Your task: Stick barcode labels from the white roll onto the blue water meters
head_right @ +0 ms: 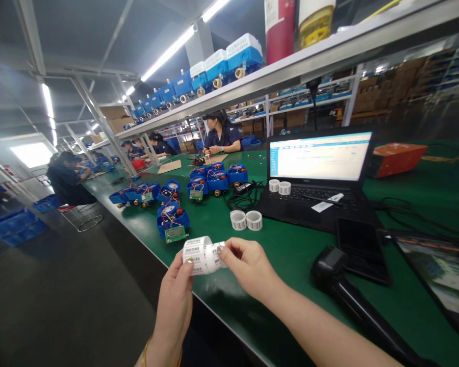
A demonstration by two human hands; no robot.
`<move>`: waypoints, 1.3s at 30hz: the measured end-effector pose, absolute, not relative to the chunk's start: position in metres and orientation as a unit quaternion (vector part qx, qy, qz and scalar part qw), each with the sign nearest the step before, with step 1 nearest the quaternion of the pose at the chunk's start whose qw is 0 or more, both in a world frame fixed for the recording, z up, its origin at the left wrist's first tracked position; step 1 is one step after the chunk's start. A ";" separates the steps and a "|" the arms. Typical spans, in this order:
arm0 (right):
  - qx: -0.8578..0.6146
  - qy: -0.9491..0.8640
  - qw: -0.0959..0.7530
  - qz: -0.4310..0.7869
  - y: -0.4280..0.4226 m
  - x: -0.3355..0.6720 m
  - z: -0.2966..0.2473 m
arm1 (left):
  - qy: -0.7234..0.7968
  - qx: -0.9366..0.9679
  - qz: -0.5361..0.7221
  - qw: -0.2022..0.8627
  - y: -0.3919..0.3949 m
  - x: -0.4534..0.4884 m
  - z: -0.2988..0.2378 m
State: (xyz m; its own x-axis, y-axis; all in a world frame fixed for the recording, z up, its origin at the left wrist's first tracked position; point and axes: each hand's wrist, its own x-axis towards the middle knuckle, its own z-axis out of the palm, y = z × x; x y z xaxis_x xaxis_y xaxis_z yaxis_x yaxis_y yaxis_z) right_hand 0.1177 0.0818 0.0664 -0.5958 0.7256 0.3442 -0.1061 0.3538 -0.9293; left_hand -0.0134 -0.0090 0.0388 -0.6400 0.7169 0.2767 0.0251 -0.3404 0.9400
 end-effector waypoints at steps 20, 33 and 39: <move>-0.049 -0.848 0.504 0.157 0.086 0.124 0.060 | 0.467 0.277 0.746 0.386 -0.007 -0.007 0.050; -0.031 -0.866 0.484 0.120 0.092 0.122 0.052 | 0.442 0.236 0.761 0.413 -0.002 -0.006 0.042; -0.042 -0.859 0.498 0.110 0.092 0.120 0.047 | 0.445 0.232 0.765 0.404 -0.001 -0.005 0.039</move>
State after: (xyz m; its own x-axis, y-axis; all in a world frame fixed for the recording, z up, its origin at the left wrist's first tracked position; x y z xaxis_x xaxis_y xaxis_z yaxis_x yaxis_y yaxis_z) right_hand 0.1204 0.0925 0.0468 -0.5015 0.1810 0.8460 -0.0383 0.9723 -0.2307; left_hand -0.0045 -0.0006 0.0389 -0.5652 0.8249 -0.0041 -0.4117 -0.2778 0.8680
